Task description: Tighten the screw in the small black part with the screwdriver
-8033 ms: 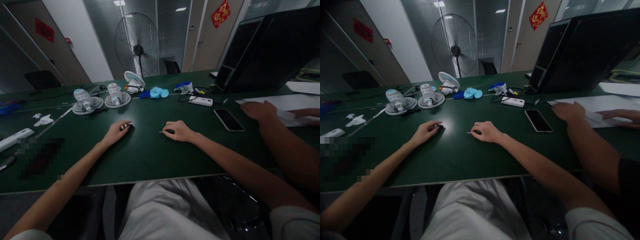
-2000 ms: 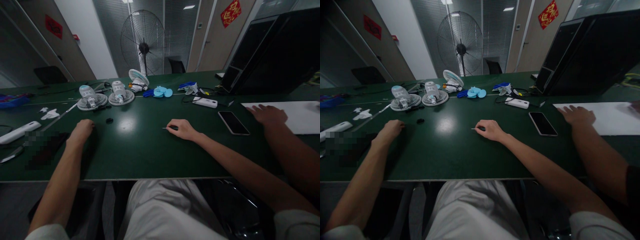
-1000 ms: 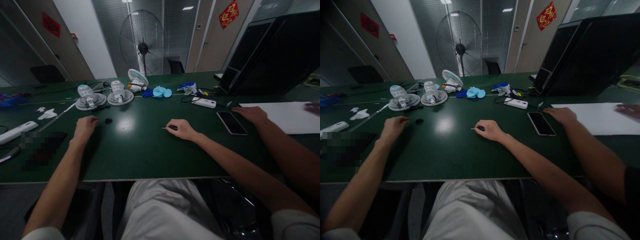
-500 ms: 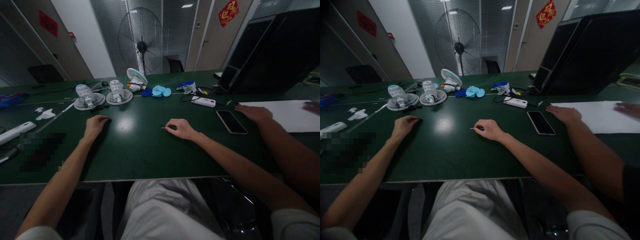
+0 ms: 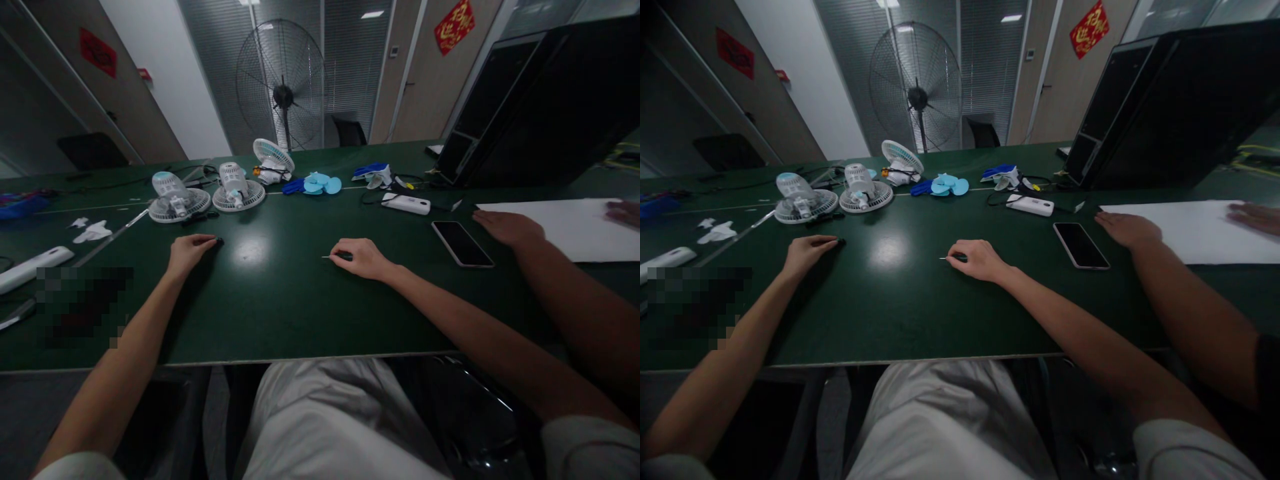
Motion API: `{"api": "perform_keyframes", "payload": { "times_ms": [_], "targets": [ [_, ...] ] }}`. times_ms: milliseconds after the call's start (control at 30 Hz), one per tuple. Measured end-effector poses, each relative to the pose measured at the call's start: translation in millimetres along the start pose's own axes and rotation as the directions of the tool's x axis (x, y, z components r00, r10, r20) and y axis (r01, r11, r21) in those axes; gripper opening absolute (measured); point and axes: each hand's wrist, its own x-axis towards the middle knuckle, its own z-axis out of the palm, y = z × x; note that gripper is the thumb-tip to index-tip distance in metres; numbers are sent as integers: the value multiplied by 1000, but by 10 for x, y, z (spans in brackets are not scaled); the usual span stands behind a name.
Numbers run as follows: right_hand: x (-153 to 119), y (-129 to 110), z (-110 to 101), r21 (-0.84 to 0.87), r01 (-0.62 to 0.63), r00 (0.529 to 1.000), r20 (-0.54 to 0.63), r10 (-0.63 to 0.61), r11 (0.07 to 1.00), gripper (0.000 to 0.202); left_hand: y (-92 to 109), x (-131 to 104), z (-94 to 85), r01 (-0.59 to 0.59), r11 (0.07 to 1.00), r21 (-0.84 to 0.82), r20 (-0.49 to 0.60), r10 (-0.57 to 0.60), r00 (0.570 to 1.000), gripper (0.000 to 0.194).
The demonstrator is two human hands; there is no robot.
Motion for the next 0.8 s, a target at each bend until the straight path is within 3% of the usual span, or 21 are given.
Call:
{"api": "perform_keyframes", "payload": {
  "times_ms": [267,667,800],
  "targets": [
    [-4,12,-2,-2,-7,1000,16,7,1000,21,-32,16,5,42,986,-164,27,-39,999,49],
    [3,-28,-14,-21,-6,1000,0,6,1000,18,16,106,-31,254,903,-346,129,-223,966,46],
    [4,-16,-12,-24,-3,1000,4,3,1000,19,-2,113,0,186,946,-264,41,-182,983,38]
  ]
}}
